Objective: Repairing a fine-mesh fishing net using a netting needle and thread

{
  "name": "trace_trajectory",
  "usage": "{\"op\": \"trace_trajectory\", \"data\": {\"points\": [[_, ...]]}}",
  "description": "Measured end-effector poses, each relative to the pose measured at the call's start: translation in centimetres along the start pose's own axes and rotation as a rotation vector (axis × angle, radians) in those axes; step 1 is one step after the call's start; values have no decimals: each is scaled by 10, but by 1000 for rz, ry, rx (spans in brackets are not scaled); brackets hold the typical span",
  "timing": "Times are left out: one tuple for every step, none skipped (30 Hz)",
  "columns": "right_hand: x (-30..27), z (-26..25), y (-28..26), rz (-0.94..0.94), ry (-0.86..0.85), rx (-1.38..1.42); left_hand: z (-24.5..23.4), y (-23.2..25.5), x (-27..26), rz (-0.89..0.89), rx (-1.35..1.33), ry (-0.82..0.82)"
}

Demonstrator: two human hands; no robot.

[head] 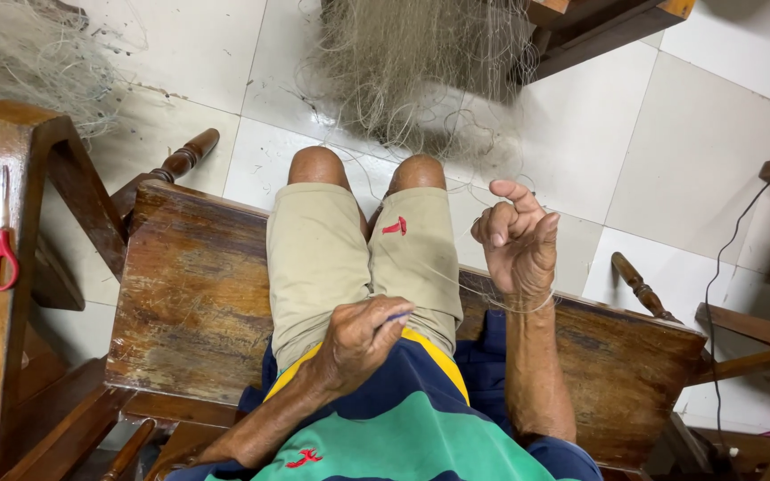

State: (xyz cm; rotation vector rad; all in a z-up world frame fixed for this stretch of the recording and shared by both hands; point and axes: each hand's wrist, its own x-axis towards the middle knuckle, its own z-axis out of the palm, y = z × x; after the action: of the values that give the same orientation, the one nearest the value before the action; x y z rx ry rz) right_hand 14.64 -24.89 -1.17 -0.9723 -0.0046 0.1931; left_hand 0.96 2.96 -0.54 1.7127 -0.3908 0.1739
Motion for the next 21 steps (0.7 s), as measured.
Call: {"op": "trace_trajectory", "data": {"points": [[2,-7,5,-2,1,0,-2,-2,3,2,0,-2],[4,-15,10,-40,-7,1,-4,-3,6,-52,-46,42],[5,-22,16,-77,-15,2,-6,-5,9,-106,-91,85],[5,-21,16,-79,-12,1,-11,-2,14,-105,-93,82],[5,-19,17,-87,6,-11,-15,0,19,-118,-98,67],[5,-17,17,-95,23,-22,-20,3,25,-131,-101,51],[4,-14,16,-98,25,-21,-26,1,32,-129,-101,47],[3,-11,14,-90,36,-15,-32,-2,40,-186,-105,44],[3,-7,12,-81,48,-9,-38,-5,47,-243,-108,40],[2,-5,10,-83,47,-8,-39,-26,54,-241,-107,39],[0,-3,9,-76,37,-1,-40,-46,60,-309,-113,26],[1,-1,7,-71,25,5,-40,-67,68,-373,-119,15],[0,-1,7,-74,21,4,-35,-79,85,-369,-119,17],[0,0,6,-76,19,10,-30,-91,102,-370,-293,64],[0,0,5,-79,17,15,-24,-103,119,-370,-466,111],[1,0,4,-84,15,13,-18,-108,128,-364,-468,109],[1,0,4,-92,12,9,-11,-114,138,-329,-461,77],[1,-1,4,-97,10,3,-5,-121,146,-297,-456,46],[1,-2,3,-99,10,0,1,-116,152,-294,-459,46],[0,-2,3,-105,11,-9,5,-110,159,-261,-456,49],[-1,-3,3,-110,11,-17,9,-104,165,-229,-454,52]]}}
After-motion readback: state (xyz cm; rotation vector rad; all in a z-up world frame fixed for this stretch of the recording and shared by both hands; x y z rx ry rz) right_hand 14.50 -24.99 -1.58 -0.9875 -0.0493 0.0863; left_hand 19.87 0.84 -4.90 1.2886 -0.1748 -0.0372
